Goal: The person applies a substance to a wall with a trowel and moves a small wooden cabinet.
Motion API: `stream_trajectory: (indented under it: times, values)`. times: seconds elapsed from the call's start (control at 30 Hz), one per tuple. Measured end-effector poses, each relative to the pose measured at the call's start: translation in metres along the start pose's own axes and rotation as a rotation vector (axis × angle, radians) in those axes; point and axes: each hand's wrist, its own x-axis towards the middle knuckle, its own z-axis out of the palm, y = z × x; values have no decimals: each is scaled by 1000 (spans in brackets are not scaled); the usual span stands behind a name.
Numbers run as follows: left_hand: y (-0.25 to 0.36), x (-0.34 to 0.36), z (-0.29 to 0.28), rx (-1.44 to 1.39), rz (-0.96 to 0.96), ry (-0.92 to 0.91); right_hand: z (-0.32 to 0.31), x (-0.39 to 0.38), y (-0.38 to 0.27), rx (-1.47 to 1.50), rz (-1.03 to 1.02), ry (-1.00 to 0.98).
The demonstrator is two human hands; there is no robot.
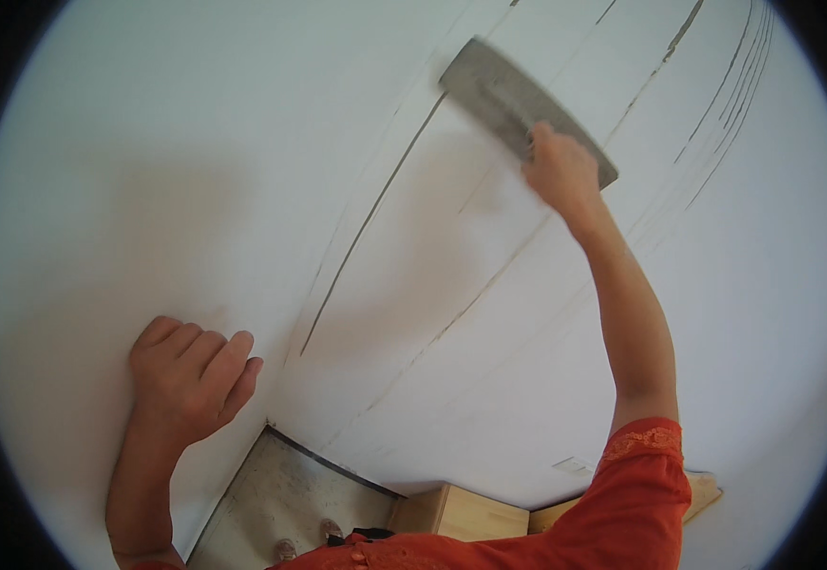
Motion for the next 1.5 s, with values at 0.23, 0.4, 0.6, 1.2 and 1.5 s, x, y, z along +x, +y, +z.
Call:
stream_trajectory:
  times: [0.23, 0.4, 0.6, 1.2, 1.5]
  values:
    - [0, -3, 7, 25, 7, 8, 11, -3, 0, -86, -50, -107]
    - [0, -3, 5, 15, 8, -5, -4, 10, 2, -80, 48, -88]
    - [1, -1, 5, 9, 7, 10, 8, -6, -1, -82, -44, -112]
    - [1, -5, 10, -13, -6, -10, 5, -1, -2, -51, -12, 9]
    - [2, -4, 9, -18, -5, -14, 14, -13, -7, -41, -1, 1]
